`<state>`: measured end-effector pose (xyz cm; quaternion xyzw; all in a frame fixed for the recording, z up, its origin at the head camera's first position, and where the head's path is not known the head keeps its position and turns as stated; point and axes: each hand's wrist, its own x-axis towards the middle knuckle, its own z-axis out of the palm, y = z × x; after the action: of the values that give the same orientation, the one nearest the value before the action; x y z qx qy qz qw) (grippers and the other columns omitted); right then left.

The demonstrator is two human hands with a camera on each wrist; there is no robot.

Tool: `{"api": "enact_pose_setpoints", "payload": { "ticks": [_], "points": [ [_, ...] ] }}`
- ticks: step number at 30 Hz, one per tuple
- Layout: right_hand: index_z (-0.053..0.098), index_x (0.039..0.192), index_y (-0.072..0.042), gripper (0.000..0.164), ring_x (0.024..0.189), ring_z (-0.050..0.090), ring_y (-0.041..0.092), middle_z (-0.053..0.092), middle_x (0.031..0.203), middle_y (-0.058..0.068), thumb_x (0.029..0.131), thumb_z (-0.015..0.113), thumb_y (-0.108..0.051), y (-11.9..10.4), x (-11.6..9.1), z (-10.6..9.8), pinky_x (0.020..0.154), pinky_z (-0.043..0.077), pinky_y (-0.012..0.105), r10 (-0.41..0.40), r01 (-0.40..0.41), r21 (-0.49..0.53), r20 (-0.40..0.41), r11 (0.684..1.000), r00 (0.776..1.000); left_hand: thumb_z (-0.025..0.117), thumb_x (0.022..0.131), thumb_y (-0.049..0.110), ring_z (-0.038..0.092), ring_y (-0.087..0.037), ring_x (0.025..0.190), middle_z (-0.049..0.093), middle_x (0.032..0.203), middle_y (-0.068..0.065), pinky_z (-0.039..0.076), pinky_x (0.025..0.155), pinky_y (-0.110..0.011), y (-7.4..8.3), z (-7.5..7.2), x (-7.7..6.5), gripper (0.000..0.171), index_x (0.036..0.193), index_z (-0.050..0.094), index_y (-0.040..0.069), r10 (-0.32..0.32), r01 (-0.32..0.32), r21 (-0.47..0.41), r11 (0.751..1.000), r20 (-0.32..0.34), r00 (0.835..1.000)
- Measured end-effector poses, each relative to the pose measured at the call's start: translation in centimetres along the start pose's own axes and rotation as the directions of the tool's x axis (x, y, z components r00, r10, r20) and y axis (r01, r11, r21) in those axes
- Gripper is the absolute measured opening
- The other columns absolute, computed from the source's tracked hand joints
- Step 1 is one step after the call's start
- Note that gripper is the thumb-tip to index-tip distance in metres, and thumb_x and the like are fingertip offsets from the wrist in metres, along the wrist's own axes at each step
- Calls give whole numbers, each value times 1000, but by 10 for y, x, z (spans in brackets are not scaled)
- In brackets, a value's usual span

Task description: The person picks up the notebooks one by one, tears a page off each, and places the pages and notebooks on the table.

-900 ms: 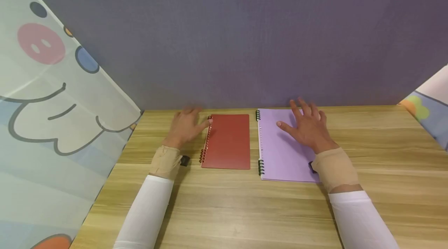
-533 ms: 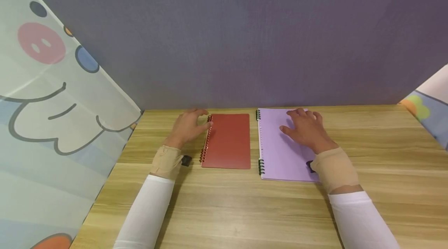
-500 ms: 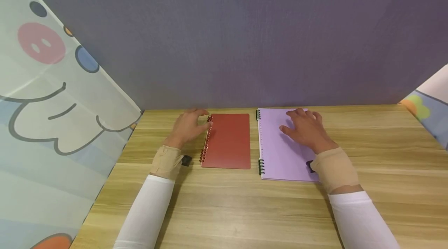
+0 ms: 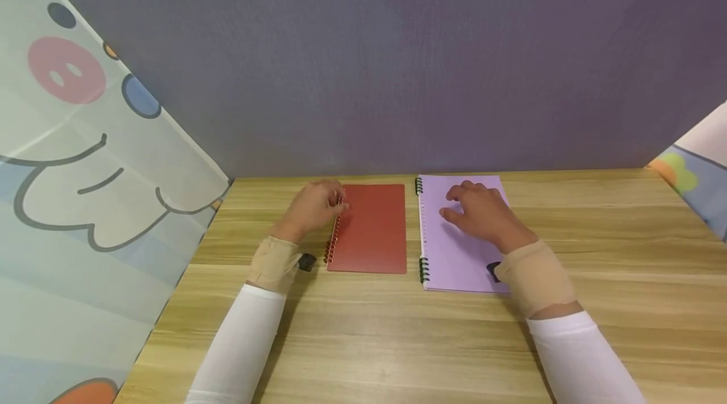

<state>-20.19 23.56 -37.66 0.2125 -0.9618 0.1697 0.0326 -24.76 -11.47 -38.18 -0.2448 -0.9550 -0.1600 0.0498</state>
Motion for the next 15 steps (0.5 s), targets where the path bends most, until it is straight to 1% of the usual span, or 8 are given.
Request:
{"api": "enact_pose_setpoints", "payload": {
  "ticks": [2, 6, 10, 13, 15],
  "points": [
    [58, 111, -6, 42, 103, 50, 31, 57, 108, 8, 89, 53, -42, -6, 0, 0, 84, 31, 52, -27, 27, 9, -7, 1000, 1000, 62, 84, 34, 48, -8, 64, 52, 75, 8, 38, 59, -26, 3, -1, 0, 15, 92, 59, 21, 5, -5, -3, 1000, 15, 1000],
    [58, 109, -7, 38, 101, 52, 28, 57, 106, 6, 88, 55, -39, -14, 2, 4, 83, 32, 50, -70, 71, 12, -29, 997, 997, 63, 83, 34, 50, -6, 65, 53, 74, 12, 39, 60, -25, 11, 0, 0, 15, 90, 57, 24, 14, -12, -41, 999, 64, 998],
    [59, 109, -8, 37, 104, 51, 26, 57, 107, 4, 87, 57, -38, -21, 4, 9, 84, 33, 48, -98, 98, 1, -29, 995, 995, 65, 81, 35, 51, -6, 66, 54, 73, 13, 39, 60, -25, 18, 1, 0, 17, 90, 55, 25, 28, -21, -60, 998, 114, 993],
    [60, 109, -9, 36, 104, 49, 24, 56, 107, 2, 86, 58, -37, -25, 4, 13, 84, 33, 47, -116, 116, 2, -18, 993, 993, 66, 80, 37, 50, -7, 65, 54, 73, 12, 39, 60, -26, 22, 1, -1, 20, 92, 56, 24, 44, -36, -54, 998, 158, 986],
    [60, 108, -10, 35, 104, 49, 24, 56, 106, 2, 86, 58, -36, -28, 5, 15, 84, 34, 47, -130, 130, 3, -14, 992, 991, 67, 78, 38, 50, -9, 66, 54, 75, 10, 39, 62, -26, 26, 2, -1, 25, 95, 56, 23, 60, -49, -57, 997, 202, 978]
  ]
}}
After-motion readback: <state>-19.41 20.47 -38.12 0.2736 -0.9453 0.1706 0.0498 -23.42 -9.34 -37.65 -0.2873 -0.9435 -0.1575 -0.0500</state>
